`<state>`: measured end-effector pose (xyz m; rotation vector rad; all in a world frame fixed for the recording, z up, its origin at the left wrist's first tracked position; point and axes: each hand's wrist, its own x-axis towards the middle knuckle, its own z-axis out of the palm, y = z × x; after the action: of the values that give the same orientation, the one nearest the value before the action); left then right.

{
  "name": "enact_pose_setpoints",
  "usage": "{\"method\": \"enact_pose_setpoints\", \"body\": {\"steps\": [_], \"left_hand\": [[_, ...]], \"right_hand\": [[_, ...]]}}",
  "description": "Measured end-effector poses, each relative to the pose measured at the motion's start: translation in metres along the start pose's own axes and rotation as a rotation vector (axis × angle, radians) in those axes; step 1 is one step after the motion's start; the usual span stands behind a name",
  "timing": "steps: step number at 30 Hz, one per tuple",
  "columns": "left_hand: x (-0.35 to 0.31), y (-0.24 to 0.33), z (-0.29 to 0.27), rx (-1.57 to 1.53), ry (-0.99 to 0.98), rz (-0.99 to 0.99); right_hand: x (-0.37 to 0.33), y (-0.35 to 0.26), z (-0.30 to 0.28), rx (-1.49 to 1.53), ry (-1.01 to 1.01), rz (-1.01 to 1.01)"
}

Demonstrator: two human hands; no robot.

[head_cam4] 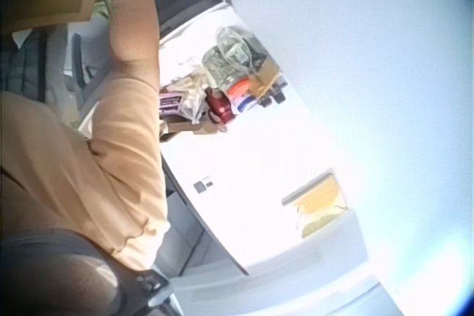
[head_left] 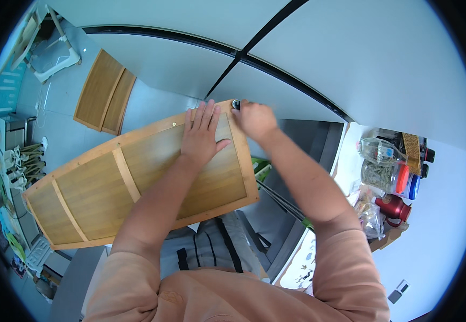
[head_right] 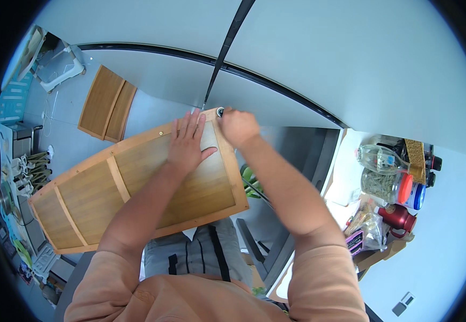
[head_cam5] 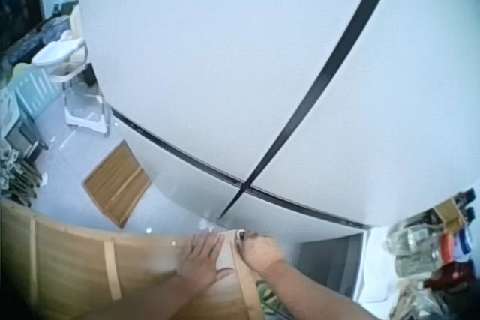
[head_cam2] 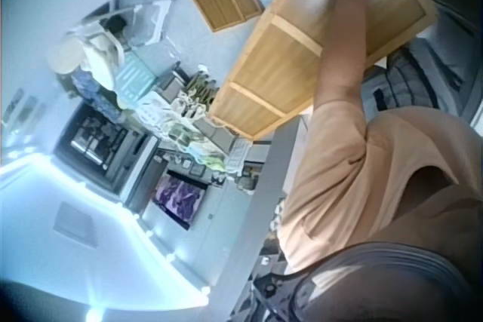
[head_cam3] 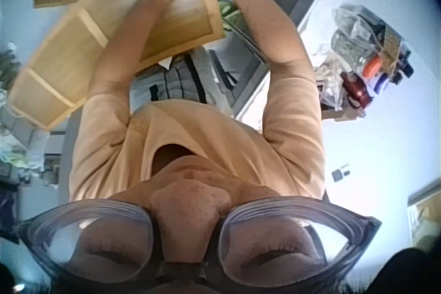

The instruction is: The person assembles a wooden furniture panel by inserting screws into pre-drilled holes and using a hand tool to tighten them.

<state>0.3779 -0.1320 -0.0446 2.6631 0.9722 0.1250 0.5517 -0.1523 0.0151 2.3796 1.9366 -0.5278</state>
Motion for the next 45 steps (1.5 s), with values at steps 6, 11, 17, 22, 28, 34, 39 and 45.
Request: {"method": "enact_pose_setpoints", "body": {"steps": [6,11,17,22,28,34,39,45], "left_hand": [[0.002,-0.001,0.002,-0.037,0.039,0.009],[0.003,-0.001,0.002,-0.067,0.082,0.017],[0.002,0.001,-0.002,-0.074,0.009,0.007],[0.004,0.004,-0.002,-0.107,0.030,0.009],[-0.001,0.000,0.000,-0.087,0.014,-0.001],[0.004,0.003,-0.003,-0.096,-0.021,-0.006],[0.004,0.003,-0.006,-0.109,0.000,-0.001],[-0.001,0.001,-0.004,-0.110,-0.025,-0.003]], "right_hand": [[-0.002,0.004,0.002,0.012,-0.077,0.243],[0.000,0.017,-0.012,-0.168,0.065,-0.105],[0.008,-0.019,-0.016,0.309,-0.169,0.573],[0.005,0.025,-0.013,-0.312,0.131,-0.173],[0.003,-0.009,-0.017,-0.140,-0.125,0.088],[0.007,-0.007,-0.016,0.112,-0.218,0.464],[0.010,0.033,-0.013,-0.393,0.131,-0.282],[0.013,-0.013,-0.020,-0.044,-0.286,0.359]]}}
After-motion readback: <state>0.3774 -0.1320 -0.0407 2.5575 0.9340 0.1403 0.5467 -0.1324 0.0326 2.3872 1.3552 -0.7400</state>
